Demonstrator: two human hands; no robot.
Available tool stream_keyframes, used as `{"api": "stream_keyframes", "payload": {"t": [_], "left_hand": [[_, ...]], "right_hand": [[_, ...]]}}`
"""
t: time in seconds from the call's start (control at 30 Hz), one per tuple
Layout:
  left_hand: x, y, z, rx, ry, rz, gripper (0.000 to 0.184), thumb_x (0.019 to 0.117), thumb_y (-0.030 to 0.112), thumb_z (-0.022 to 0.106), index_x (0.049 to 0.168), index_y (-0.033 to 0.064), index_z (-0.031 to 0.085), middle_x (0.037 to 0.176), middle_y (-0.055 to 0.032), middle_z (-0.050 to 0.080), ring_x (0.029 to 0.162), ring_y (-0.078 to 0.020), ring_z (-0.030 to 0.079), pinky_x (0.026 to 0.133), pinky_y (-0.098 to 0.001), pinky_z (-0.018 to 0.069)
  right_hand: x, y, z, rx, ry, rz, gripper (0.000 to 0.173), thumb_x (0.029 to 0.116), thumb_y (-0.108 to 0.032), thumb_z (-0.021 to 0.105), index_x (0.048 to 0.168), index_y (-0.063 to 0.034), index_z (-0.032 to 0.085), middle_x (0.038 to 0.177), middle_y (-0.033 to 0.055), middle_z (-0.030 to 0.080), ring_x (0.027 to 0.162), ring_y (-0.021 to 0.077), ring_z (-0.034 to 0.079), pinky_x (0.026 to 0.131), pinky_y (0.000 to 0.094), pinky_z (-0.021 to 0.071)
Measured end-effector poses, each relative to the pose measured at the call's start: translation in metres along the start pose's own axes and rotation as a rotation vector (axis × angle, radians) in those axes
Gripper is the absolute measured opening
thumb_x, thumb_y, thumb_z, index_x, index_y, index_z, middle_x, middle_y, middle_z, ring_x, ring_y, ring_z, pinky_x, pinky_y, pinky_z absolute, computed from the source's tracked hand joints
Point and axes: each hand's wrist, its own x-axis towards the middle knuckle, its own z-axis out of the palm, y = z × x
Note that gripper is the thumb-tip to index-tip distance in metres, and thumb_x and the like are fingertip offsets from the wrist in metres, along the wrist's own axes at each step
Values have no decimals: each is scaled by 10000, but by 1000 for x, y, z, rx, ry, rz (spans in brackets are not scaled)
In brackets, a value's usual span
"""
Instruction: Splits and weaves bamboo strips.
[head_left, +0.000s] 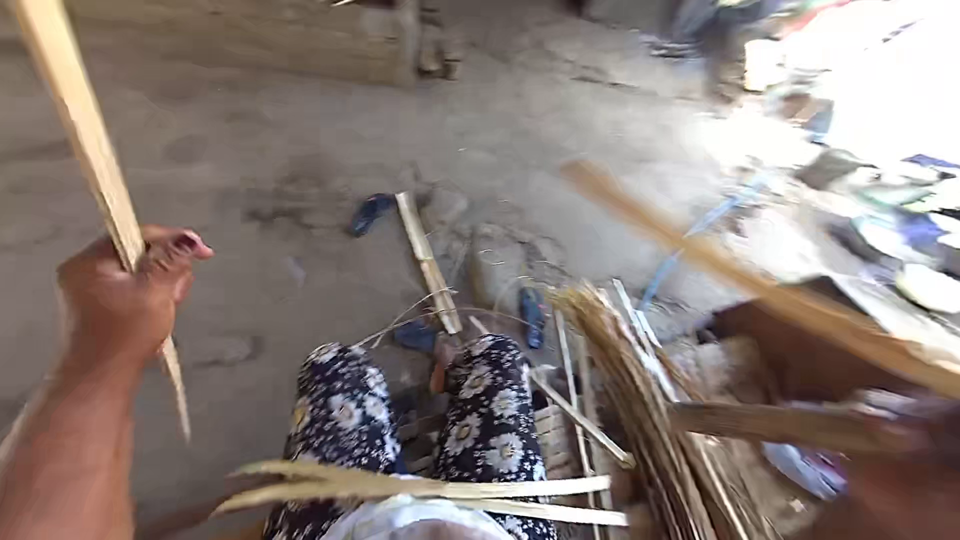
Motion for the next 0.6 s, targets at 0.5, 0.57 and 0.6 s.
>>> {"api": "stream_keyframes", "payload": {"t": [0.5,0.57,0.6], "left_hand": [[-52,177,150,-167,-999,84,102,949,224,719,985,136,757,835,110,690,709,76,590,653,-116,488],[-54,171,143,-200,-986,-13,87,954,199,710,998,151,768,897,111,721,788,65,636,716,-133,522],[-54,168,140,-195,-972,-40,79,957,192,707,996,156,766,903,114,721,798,62,638,725,-137,522]], "right_hand": [[-54,81,165,476,-236,135,79,936,-125,741,1001,-89,713,791,31,728,563,69,649,516,235,572],[-54,87,167,522,-266,186,107,930,-119,747,1021,-67,724,815,45,736,562,72,650,518,236,576],[-54,89,168,520,-271,226,118,924,-120,753,1024,-60,730,801,45,736,549,72,646,512,237,575]]}}
